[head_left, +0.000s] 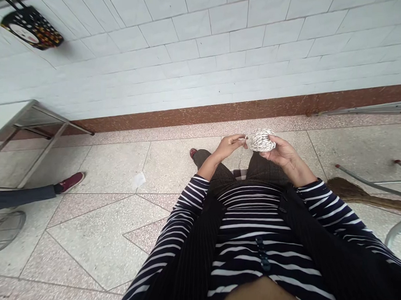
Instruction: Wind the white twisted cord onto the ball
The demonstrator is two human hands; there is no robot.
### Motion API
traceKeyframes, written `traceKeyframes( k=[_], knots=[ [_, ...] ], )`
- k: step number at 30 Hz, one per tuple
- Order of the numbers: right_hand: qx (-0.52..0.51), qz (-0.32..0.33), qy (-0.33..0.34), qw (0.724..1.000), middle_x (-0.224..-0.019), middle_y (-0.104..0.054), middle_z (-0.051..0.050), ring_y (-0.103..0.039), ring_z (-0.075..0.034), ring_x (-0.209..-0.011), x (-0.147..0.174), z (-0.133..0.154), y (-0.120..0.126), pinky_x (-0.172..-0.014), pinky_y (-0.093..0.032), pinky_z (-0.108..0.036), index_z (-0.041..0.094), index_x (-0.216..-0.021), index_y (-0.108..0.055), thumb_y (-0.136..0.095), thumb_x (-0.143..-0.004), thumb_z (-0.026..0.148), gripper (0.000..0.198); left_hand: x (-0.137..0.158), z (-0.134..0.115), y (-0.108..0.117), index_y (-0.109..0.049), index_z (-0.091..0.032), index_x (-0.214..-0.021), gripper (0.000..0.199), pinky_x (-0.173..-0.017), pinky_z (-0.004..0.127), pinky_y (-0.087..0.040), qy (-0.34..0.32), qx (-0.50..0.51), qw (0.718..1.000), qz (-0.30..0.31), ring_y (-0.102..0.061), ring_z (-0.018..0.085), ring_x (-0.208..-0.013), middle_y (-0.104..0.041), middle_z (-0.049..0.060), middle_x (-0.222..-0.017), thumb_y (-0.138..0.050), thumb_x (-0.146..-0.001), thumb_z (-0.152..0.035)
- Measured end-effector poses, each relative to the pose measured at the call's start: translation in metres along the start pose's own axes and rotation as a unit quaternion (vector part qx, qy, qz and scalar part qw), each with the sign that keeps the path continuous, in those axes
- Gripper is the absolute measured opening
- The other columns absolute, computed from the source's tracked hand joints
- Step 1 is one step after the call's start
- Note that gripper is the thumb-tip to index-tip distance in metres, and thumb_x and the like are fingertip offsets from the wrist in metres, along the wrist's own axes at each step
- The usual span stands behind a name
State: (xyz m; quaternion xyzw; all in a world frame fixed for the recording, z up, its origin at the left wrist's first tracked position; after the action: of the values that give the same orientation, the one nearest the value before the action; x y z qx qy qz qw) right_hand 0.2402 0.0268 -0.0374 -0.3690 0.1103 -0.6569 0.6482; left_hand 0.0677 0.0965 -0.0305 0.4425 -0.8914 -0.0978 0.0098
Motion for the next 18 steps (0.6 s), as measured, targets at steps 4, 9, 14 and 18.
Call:
traceKeyframes(
  k=[4,9,14,18],
  knots=[
    [0.014,0.002,-0.01,1.0,-0.095,-0.082,-0.005,-0.074,-0.022,-0.08,-0.002,-0.006,0.004,-0.057,-0.061,-0.028,0.024,-0.105,-0.074,-0.087,-0.077,0.03,0.032,-0.002,-0.005,0.001,-0.078,-0.015,-0.112,0.044,-0.094,0.034,-0.055,0.006,0.048,0.999,0.003,-0.076,0.02,-0.086,-0.079,0.006,-0.085,-0.083,-0.087,-0.051],
    [0.034,0.014,-0.012,0.999,-0.098,-0.083,-0.006,-0.078,-0.027,-0.091,0.004,-0.012,0.004,-0.072,-0.068,-0.036,0.025,-0.103,-0.071,-0.089,-0.072,0.029,0.035,-0.004,-0.018,0.021,-0.08,-0.017,-0.094,0.028,-0.099,0.038,-0.054,-0.005,-0.083,0.996,-0.04,-0.074,0.021,-0.084,-0.076,0.004,-0.076,-0.075,-0.095,-0.045],
    [0.04,0.072,-0.009,0.997,-0.096,-0.082,-0.006,-0.077,-0.025,-0.082,0.01,-0.012,-0.015,-0.064,-0.068,-0.034,0.023,-0.109,-0.072,-0.096,-0.064,0.032,0.051,-0.007,-0.037,0.025,-0.08,-0.021,-0.091,0.027,-0.128,0.045,-0.034,-0.073,-0.28,0.951,-0.108,-0.074,0.022,-0.103,-0.083,0.005,-0.098,-0.062,-0.106,-0.034],
    [0.056,0.111,0.026,0.992,-0.101,-0.082,-0.006,-0.077,-0.024,-0.081,0.018,-0.002,-0.033,-0.067,-0.07,-0.036,0.022,-0.111,-0.072,-0.101,-0.061,0.03,0.059,-0.004,-0.028,0.007,-0.08,-0.022,-0.109,0.022,-0.131,0.048,-0.033,-0.089,-0.327,0.935,-0.106,-0.075,0.022,-0.109,-0.083,0.008,-0.117,-0.06,-0.107,-0.029]
  ],
)
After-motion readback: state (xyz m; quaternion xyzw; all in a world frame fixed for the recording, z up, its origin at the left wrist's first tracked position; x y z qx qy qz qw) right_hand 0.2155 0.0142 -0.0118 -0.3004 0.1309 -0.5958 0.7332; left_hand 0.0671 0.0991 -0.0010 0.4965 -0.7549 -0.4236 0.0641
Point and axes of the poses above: each hand's wrist, its own x-axis away from the middle knuckle, its own y-axis out of the back of the hand, z = x × y, the point moved 7 cm from there along -x, towards the middle knuckle
